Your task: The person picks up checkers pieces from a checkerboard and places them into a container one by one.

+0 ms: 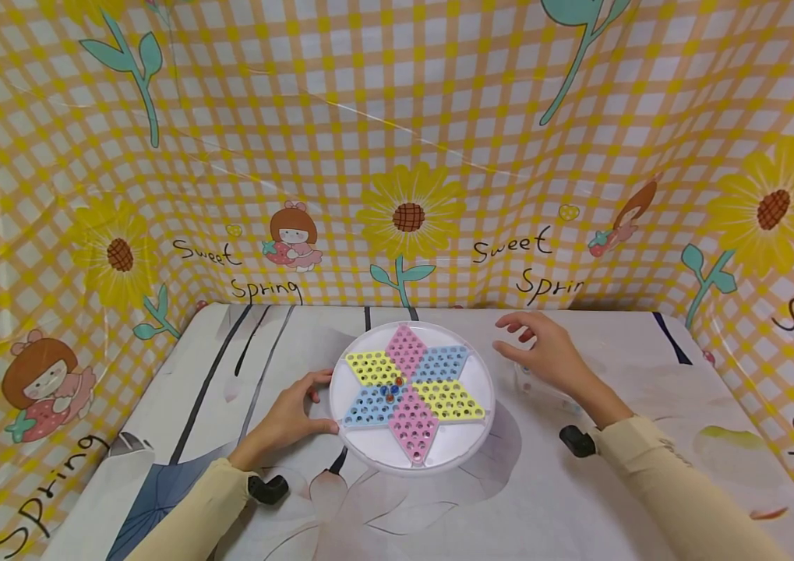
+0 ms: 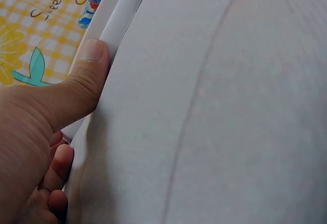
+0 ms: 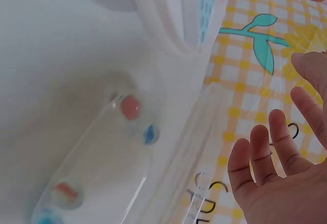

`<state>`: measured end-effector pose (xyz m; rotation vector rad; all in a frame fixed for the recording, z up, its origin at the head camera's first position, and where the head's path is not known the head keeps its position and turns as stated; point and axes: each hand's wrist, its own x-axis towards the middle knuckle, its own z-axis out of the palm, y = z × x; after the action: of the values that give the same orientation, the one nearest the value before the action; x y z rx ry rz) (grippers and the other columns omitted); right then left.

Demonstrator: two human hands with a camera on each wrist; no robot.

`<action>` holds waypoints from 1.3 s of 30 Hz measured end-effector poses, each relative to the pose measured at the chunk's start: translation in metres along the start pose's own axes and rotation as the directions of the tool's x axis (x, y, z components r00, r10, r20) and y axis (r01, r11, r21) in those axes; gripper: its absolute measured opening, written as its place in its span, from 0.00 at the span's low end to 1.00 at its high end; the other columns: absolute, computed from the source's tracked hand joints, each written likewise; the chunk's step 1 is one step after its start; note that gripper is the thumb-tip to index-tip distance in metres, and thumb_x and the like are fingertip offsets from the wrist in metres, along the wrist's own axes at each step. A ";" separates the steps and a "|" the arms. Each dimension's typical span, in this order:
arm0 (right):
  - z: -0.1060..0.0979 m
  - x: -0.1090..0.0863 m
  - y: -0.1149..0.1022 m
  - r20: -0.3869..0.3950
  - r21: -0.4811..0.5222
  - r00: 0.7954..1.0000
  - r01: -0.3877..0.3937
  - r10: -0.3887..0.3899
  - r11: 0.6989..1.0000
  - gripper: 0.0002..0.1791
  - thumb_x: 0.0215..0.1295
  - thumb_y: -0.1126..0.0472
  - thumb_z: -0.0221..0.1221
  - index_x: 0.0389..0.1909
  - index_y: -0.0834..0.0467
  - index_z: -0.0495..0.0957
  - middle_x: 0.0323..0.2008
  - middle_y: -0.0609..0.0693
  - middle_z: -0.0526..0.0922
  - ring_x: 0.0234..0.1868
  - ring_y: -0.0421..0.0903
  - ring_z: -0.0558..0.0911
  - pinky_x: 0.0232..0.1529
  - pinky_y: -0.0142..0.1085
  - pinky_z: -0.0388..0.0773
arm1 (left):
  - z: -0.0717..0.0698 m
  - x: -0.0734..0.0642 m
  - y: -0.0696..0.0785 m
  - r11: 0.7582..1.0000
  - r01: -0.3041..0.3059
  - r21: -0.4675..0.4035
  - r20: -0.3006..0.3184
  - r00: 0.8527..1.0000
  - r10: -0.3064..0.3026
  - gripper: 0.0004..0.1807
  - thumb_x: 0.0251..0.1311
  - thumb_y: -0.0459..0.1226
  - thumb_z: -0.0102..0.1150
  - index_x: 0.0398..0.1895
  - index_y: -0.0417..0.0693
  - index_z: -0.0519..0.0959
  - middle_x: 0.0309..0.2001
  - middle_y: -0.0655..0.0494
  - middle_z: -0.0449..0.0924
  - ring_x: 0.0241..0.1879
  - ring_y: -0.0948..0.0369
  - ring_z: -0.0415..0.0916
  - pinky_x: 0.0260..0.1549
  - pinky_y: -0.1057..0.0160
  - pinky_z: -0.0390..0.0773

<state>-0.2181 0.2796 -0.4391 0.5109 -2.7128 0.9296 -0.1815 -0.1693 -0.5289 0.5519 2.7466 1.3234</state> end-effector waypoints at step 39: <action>0.059 0.041 -0.054 0.086 0.154 0.989 0.107 -0.121 0.982 0.18 0.63 0.60 0.72 0.52 0.58 0.82 0.51 0.57 0.83 0.43 0.52 0.81 0.39 0.43 0.80 | 0.000 0.000 0.000 1.000 0.003 -0.017 0.007 1.000 -0.003 0.46 0.44 0.41 0.84 0.68 0.44 0.72 0.73 0.54 0.70 0.47 0.58 0.68 0.46 0.60 0.67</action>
<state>-0.2398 0.1925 -0.4423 0.7498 -2.6757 1.1090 -0.1813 -0.1695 -0.5287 0.5496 2.7269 1.3401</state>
